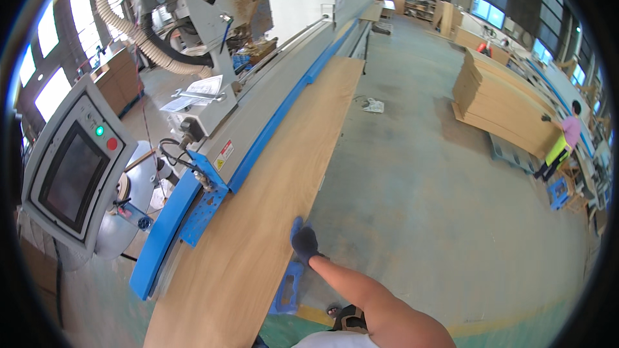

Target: The person feeds large wood panels into an edge-banding machine, guides them through the process by hand, and then interacts with the digital control panel to adjust machine settings.

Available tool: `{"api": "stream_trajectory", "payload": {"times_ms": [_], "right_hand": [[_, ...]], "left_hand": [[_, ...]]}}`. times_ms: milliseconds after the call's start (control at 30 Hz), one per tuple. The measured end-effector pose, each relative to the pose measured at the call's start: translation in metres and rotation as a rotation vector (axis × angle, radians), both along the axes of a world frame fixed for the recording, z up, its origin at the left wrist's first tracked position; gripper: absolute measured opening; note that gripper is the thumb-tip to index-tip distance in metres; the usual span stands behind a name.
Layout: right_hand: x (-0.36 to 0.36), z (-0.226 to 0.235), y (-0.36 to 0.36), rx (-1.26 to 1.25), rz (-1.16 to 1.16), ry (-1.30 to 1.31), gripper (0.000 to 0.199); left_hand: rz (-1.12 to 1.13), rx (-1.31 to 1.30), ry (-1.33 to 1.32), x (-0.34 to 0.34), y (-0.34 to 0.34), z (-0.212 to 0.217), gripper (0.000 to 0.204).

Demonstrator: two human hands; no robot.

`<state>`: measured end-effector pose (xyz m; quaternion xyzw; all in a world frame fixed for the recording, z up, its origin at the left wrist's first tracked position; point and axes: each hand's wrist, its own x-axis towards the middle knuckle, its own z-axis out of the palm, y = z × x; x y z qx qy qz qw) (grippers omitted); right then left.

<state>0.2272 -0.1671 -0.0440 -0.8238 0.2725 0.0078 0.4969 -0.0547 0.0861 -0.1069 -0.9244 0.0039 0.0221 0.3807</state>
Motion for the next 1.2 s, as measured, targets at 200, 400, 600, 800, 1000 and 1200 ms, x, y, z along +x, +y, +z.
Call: {"api": "stream_trajectory", "payload": {"times_ms": [200, 400, 600, 800, 1000, 1200], "right_hand": [[-0.057, -0.069, 0.039, -0.461, -0.023, -0.433, 0.050], [-0.066, -0.021, 0.088, 0.038, -0.215, -0.345, 0.047], [0.005, -0.052, 0.019, 0.067, -0.275, -0.227, 0.053], [0.073, -0.062, -0.043, 0.058, -0.316, -0.295, 0.061], [0.108, -0.061, -0.073, 0.112, -0.212, -0.303, 0.055], [0.037, -0.085, -0.038, -0.006, -0.100, -0.359, 0.052]], "left_hand": [[0.308, -1.488, -0.308, 0.036, -0.082, 0.065, 0.061], [1.441, -3.449, -0.536, 0.066, -0.100, 0.078, 0.080], [1.443, -3.197, -0.585, 0.031, -0.084, 0.093, 0.055], [1.402, -3.223, -0.575, 0.015, -0.061, 0.087, 0.038], [1.275, -3.190, 0.008, 0.048, -0.089, 0.042, 0.043], [1.178, -3.163, 0.136, 0.111, -0.126, 0.072, 0.047]]}}
